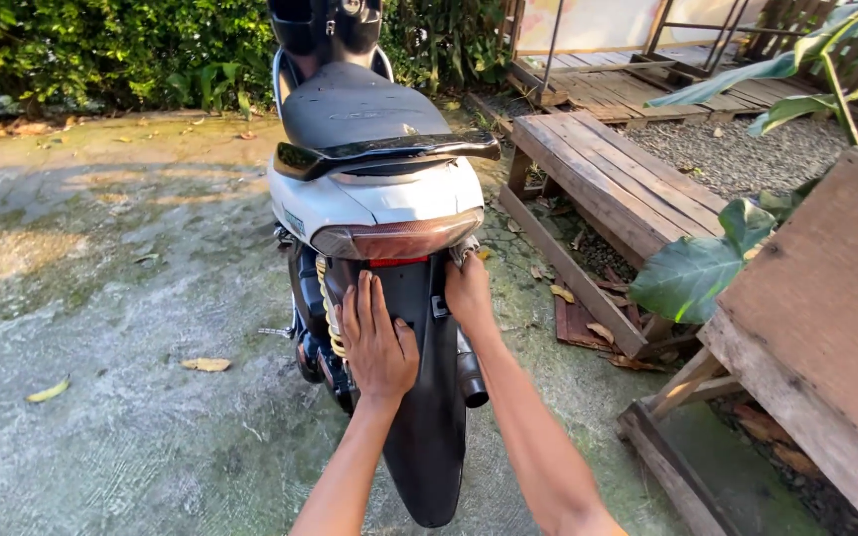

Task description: The person wipes dirt off the rear fender and frame of a white scooter using a cloth.

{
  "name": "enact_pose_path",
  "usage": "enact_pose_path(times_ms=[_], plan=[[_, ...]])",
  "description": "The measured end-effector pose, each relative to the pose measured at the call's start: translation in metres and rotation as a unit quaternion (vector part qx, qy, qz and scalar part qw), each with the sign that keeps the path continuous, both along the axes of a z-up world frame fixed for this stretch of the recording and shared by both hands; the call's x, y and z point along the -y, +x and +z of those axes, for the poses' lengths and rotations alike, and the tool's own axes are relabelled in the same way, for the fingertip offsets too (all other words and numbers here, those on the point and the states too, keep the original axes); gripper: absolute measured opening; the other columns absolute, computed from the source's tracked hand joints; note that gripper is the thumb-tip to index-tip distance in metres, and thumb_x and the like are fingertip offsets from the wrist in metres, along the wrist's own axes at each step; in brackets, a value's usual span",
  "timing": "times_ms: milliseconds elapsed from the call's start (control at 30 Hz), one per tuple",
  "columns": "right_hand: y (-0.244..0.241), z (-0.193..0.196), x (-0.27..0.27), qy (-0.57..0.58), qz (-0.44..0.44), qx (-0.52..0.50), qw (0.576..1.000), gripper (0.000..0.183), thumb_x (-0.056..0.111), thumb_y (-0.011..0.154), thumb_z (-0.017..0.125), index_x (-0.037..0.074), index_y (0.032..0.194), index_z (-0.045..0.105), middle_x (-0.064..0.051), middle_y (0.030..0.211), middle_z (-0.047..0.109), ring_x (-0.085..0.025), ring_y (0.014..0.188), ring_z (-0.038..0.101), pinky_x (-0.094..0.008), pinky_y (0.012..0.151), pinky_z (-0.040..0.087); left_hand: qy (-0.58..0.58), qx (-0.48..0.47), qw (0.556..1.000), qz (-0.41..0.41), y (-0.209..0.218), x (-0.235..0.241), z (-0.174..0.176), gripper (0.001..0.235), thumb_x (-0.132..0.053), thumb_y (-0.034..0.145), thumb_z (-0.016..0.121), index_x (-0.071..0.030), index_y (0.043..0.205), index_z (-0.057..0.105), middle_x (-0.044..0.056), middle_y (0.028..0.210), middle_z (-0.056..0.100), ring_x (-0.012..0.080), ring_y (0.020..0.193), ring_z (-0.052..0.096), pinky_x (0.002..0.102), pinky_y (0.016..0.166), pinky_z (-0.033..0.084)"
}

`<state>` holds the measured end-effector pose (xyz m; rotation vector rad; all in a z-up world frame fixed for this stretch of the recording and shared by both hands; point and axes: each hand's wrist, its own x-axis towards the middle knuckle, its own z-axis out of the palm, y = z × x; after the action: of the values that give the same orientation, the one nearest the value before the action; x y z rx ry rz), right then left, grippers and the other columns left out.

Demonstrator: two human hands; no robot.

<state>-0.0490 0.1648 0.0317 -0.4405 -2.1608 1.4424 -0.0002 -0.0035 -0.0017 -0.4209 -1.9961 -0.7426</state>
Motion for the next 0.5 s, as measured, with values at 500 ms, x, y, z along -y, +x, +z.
enact_pose_path(times_ms=[500], plan=[[0.056,0.019,0.054,0.302,-0.049,-0.039,0.951,0.067,-0.001,0.092,0.058,-0.004,0.154,0.034,-0.033,0.152,0.038,-0.057,0.117,0.056,-0.067,0.082,0.059,-0.001,0.001,1.000,-0.005,0.003,0.003,-0.005,0.058,-0.021,0.104,0.040,-0.008,0.160,0.043,0.012,0.171,0.033,0.0311,0.158,0.028,0.054,0.132,0.017]])
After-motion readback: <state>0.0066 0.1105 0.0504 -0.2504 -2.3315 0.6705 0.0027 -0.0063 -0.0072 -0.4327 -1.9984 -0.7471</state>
